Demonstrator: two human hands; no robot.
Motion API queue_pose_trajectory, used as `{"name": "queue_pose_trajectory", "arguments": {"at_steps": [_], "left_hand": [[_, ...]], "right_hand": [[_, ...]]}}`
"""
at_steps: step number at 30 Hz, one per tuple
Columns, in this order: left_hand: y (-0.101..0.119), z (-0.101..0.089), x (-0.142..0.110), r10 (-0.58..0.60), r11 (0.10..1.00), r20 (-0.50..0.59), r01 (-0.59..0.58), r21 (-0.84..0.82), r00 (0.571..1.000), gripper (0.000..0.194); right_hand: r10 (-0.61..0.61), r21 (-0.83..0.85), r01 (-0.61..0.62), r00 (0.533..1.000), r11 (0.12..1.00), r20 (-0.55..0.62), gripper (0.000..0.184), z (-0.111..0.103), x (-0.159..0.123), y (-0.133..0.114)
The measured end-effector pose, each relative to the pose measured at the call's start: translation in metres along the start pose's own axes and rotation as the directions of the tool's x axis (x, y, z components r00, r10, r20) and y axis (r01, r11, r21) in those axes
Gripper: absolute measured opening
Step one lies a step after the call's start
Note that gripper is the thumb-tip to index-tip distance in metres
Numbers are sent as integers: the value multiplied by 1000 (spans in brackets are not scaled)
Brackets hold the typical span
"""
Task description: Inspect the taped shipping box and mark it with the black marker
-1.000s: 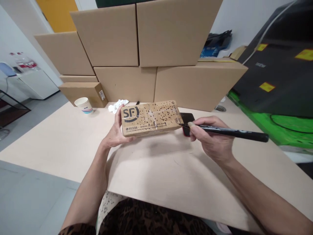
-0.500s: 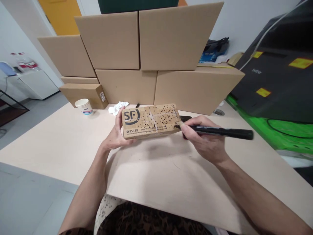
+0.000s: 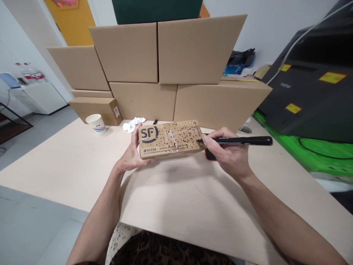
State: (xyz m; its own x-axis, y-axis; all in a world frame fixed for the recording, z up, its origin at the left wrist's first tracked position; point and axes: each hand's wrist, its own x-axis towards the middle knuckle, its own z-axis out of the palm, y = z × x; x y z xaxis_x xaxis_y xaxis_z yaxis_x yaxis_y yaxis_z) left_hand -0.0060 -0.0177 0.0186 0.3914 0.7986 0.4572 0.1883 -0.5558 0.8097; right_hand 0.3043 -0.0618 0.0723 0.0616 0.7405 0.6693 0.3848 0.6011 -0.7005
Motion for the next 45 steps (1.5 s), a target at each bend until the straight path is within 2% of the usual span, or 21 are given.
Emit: {"name": "queue_pose_trajectory", "arguments": {"at_steps": [5,10,17,23,32,38,42,45], "left_hand": [[1,-1,0,-1,1000,-1,1,22,1000,137],[-1,-1,-1,-14,1000,-6,14,26,1000,139],[-1,-1,0,-5,999,-7,6,35,1000,140],[0,0,0,-17,1000,-11,17,19,1000,142],[-7,-2,-1,-11,999,-16,12,42,1000,141],[-11,-3,-2,7,998,-41,-5,57,999,140],[-7,-3,-2,-1,999,-30,2,36,1000,137],[-5,-2,-1,1,999,-30,0,37,1000,136]], "right_hand": [[3,6,-3,999,1000,-43,19,-3,-4,1],[33,31,-35,998,999,51,24,0,-4,1],[43,32,-44,999,999,29,23,1,-7,-2],[24,38,-29,992,999,126,22,7,-5,-2],[32,-64,-37,996,997,-84,23,-16,-16,1],[44,-24,-44,999,999,-26,23,-15,-14,4],[40,-24,-42,996,999,-81,22,-15,-15,1],[41,13,-40,998,999,-42,21,-12,-16,3]]}}
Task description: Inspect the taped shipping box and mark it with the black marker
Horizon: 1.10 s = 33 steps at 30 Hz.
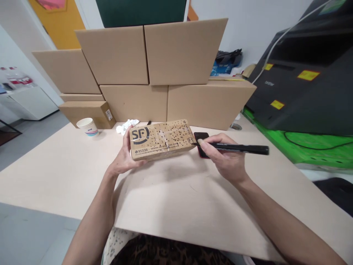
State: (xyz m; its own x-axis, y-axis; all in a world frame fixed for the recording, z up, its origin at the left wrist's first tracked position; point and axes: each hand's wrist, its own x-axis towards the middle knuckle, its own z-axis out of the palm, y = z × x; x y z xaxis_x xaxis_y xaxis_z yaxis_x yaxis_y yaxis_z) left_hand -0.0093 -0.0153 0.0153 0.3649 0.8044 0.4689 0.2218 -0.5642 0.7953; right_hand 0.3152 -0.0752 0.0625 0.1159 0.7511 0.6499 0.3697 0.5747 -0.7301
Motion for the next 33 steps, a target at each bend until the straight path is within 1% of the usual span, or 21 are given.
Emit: {"name": "queue_pose_trajectory", "arguments": {"at_steps": [3,6,8,9,10,11,12,13,14,16,17,19,20,24,28,30,31,33], "left_hand": [[1,0,1,1,1000,11,-1,-20,1000,136],[1,0,0,-3,1000,-2,3,-16,1000,137],[0,0,0,-11,1000,-5,11,-1,1000,138],[0,0,0,-18,1000,-5,18,4,1000,138],[-1,0,0,-27,1000,-4,27,6,1000,139],[-2,0,1,-37,999,-3,37,4,999,140],[-3,0,1,-43,999,-6,43,1,999,141],[-4,0,1,-46,999,-8,46,-5,999,142],[-6,0,1,-46,999,-11,46,-14,999,143],[-7,1,2,-42,999,-16,41,-29,999,143],[-8,1,2,-40,999,-17,40,-31,999,143],[-8,2,2,-46,998,-19,45,-31,999,143],[-7,2,2,-51,998,-20,51,-32,998,144],[-6,3,2,-66,997,-20,65,-47,998,145],[-4,5,3,-48,997,-19,47,-57,999,145],[-4,6,4,-42,997,-13,41,-62,999,146],[-4,7,4,-43,997,-9,43,-66,999,146],[-6,7,4,-53,996,-3,52,-76,999,146]], "right_hand": [[18,18,-19,998,1000,66,20,3,0,2],[-1,-5,2,999,1000,45,19,-2,-4,2],[-65,-49,69,995,996,79,15,-9,-9,3],[-117,-72,127,985,989,129,12,-13,-13,5],[-179,-89,201,962,976,206,8,-16,-18,8],[-241,-98,281,924,955,298,6,-18,-23,13],[-293,-101,359,869,928,398,7,-20,-28,19],[-321,-107,428,800,897,508,11,-20,-34,26],[-311,-149,478,747,866,588,18,-19,-40,34],[-234,-269,566,661,780,713,32,-14,-51,50],[-205,-299,603,624,740,754,35,-11,-56,58],[-158,-326,640,579,695,800,35,-5,-63,68],[-142,-332,646,567,687,811,35,-3,-65,71],[-75,-356,625,555,695,828,38,0,-66,74],[-29,-368,561,574,742,818,45,-4,-66,72],[-27,-369,516,608,773,793,43,-7,-66,75],[-28,-380,490,641,784,767,40,-9,-67,78],[-12,-448,428,734,785,679,34,-13,-64,84]]}}
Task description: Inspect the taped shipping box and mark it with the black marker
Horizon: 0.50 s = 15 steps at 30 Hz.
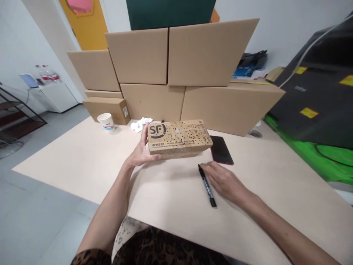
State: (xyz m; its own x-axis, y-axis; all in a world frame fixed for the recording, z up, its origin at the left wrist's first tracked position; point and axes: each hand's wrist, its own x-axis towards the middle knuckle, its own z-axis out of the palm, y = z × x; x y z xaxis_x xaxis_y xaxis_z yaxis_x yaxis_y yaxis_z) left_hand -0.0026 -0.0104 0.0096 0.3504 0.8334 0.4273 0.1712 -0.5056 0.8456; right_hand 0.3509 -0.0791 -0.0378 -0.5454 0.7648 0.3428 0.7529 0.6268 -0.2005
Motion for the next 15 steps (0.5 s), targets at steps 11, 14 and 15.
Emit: {"name": "queue_pose_trajectory", "arguments": {"at_steps": [11,14,15], "left_hand": [[-4,-1,0,-37,999,-9,37,-38,999,145],[-3,0,0,-30,998,-3,30,-48,1000,145],[-2,0,0,-25,998,-2,25,-51,1000,145]], "right_hand": [[763,-273,-724,643,633,63,91,-12,50,48],[809,-253,-774,584,580,67,98,-10,60,55],[826,-240,-794,559,559,72,98,-10,62,58]]}}
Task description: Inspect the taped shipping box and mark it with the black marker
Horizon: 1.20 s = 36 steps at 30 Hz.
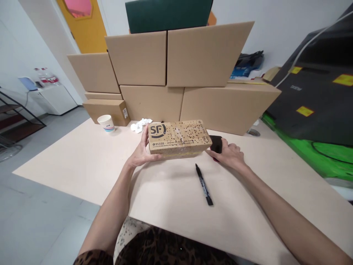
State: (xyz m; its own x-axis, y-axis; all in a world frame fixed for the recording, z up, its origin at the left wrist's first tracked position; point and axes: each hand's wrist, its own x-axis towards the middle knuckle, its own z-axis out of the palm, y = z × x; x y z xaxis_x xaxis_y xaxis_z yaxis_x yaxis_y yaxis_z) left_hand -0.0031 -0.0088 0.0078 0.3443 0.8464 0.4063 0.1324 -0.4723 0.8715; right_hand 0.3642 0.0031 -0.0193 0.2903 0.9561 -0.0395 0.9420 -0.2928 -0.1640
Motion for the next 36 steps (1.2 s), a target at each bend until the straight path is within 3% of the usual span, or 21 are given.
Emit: {"name": "queue_pose_trajectory", "arguments": {"at_steps": [6,9,11,13,15,19,26,29,36], "left_hand": [[2,0,1,25,1000,25,-25,-16,999,144],[2,2,1,25,1000,34,-24,-20,999,144],[2,3,1,24,999,35,-23,-29,999,144],[1,4,1,17,999,34,-16,-48,999,144],[0,4,1,5,998,32,-3,-65,999,145],[-2,3,1,-18,998,17,19,-64,1000,147],[-1,-1,0,-18,1000,0,18,-12,1000,142],[0,-2,0,-21,1000,-19,21,-2,1000,141],[-3,-6,-2,-34,999,-29,35,25,999,140]], "right_hand": [[126,104,-129,991,986,35,106,1,28,11],[162,284,-165,986,945,35,111,4,41,21],[189,545,-176,981,819,33,104,8,47,28],[197,776,-167,979,608,55,84,11,47,32],[174,890,-149,981,431,81,62,15,42,34],[140,974,-96,988,207,68,45,20,20,31],[153,975,152,980,-159,-128,54,-2,-37,25],[162,948,232,966,-217,-199,56,-14,-56,20],[133,929,282,957,-241,-256,52,-24,-81,6]]}}
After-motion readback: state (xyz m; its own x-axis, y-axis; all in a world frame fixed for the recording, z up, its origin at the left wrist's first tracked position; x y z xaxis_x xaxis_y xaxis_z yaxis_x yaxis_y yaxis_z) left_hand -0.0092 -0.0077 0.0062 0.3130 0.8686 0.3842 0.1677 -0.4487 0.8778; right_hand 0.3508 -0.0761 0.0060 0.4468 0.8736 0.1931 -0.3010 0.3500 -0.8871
